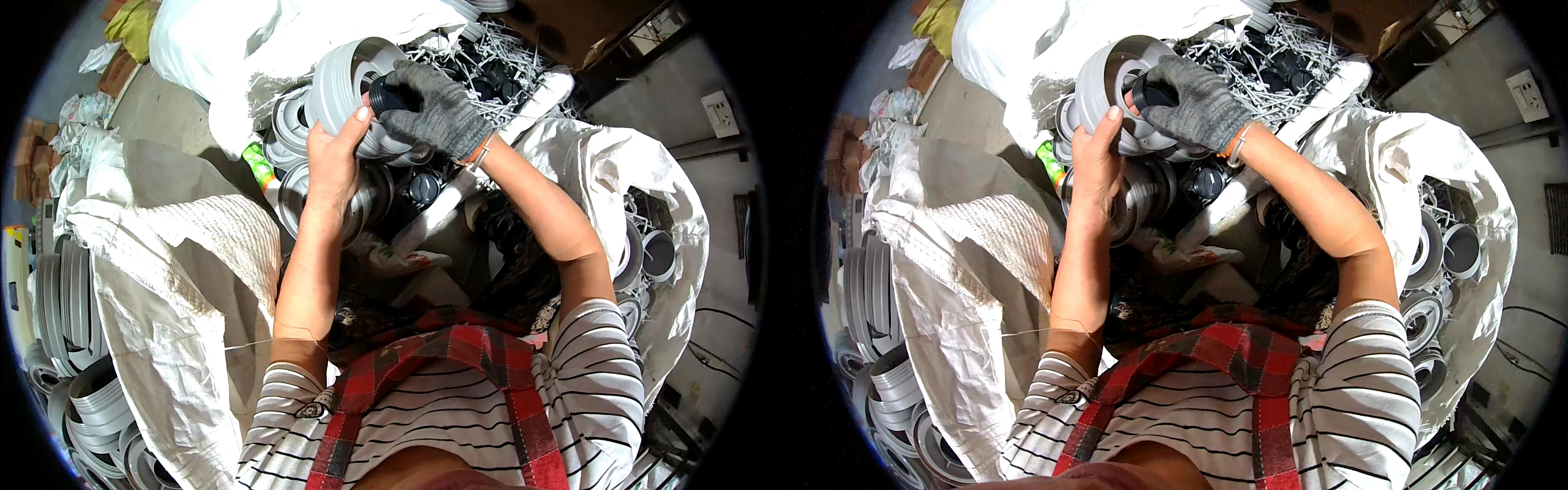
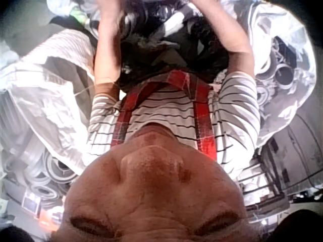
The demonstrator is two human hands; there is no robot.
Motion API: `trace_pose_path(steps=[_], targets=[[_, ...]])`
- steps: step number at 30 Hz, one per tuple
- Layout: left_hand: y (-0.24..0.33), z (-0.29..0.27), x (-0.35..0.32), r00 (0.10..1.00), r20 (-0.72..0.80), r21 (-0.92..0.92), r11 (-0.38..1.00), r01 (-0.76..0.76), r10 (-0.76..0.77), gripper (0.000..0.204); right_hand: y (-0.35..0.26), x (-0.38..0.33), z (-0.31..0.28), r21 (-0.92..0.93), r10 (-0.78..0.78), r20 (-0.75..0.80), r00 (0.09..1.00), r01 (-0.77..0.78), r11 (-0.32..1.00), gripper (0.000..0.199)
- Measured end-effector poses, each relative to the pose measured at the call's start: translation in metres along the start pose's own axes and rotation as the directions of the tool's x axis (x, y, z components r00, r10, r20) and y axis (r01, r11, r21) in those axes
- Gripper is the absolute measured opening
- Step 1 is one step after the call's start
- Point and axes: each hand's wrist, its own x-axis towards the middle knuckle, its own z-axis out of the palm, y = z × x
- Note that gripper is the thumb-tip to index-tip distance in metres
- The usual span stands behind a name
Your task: The person sorts grey circular plastic parts from a large white sack. They pick up the parts one by one and place them into a pile on the floor.
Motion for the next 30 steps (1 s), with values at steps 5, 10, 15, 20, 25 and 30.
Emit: trace_pose_path(steps=[5,10,15,20,25,30], targets=[[0.007,-0.003,-0.004,0.992,0.000,-0.002,0.992,0.123,-0.123,0.035,-0.009,0.000,-0.005,-0.054,0.018,0.044,0.999,-0.016,0.998,0.067],[0.007,-0.008,0.002,0.954,0.067,0.016,0.956,0.292,-0.292,0.031,0.026,-0.008,-0.003,-0.257,-0.234,0.198,0.952,0.281,0.925,0.073],[0.007,-0.002,-0.001,0.958,0.079,0.115,0.958,0.264,-0.274,0.033,0.037,-0.011,-0.004,-0.201,-0.248,0.227,0.942,0.295,0.934,0.068],[0.000,-0.002,-0.003,0.977,0.038,0.161,0.966,0.204,-0.212,0.030,0.037,-0.013,0.000,-0.141,-0.157,0.151,0.976,0.179,0.974,0.068],[0.002,-0.008,-0.002,0.970,0.079,0.178,0.961,0.212,-0.229,0.028,0.037,-0.013,0.000,-0.206,-0.338,0.173,0.925,0.369,0.906,0.057],[-0.006,-0.018,-0.006,0.975,0.133,0.176,0.972,0.156,-0.180,0.026,0.033,-0.011,0.002,-0.206,-0.376,0.116,0.919,0.392,0.897,0.052]])
